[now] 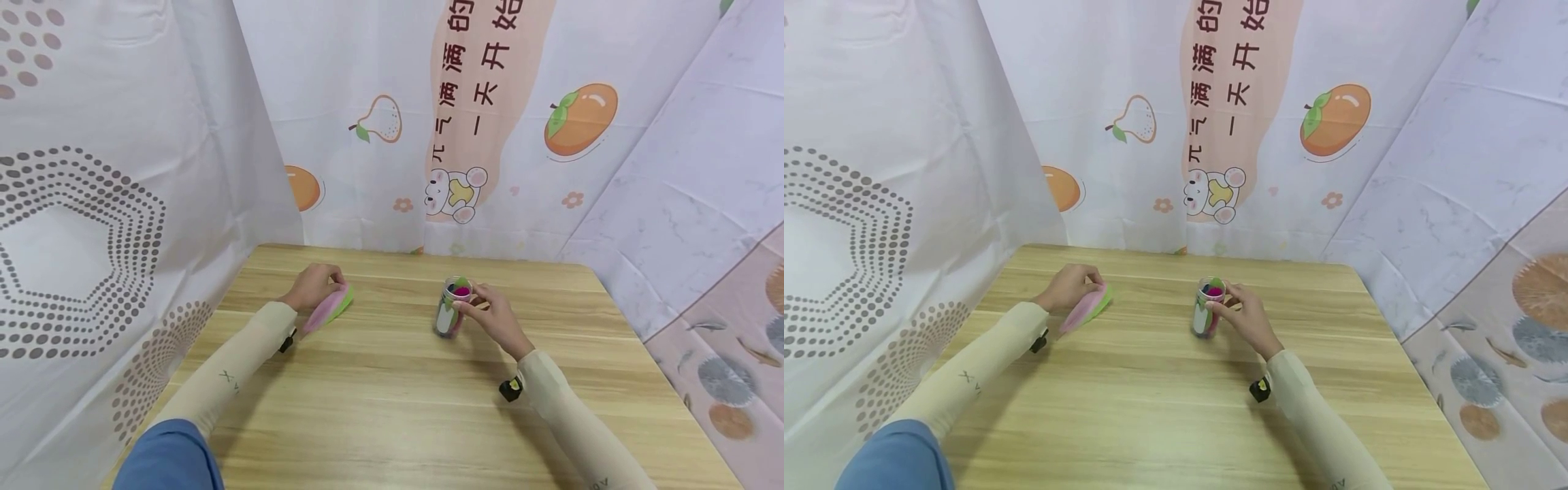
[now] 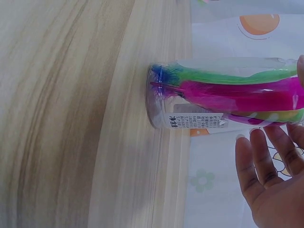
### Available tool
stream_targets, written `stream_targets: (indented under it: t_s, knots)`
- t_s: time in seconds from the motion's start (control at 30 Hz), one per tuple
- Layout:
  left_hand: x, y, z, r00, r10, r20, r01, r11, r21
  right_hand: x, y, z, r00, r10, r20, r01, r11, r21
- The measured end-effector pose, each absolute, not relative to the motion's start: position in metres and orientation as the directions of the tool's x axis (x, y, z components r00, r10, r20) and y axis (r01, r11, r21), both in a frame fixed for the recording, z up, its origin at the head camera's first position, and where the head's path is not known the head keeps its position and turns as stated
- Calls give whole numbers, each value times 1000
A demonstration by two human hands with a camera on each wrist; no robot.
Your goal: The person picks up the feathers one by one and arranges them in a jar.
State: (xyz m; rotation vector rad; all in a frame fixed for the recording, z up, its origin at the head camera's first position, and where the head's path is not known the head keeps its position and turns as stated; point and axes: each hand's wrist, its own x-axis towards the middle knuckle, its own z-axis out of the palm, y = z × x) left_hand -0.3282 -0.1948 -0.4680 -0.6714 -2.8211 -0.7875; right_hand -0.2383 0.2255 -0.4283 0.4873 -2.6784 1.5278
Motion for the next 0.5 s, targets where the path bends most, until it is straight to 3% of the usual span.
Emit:
stream_targets:
  t_s: [0.5]
  knots:
    - [-330,-195,-465,-898,369,239,439,767,468,-240,227,-431,-952,-255,171,-278,475,-835]
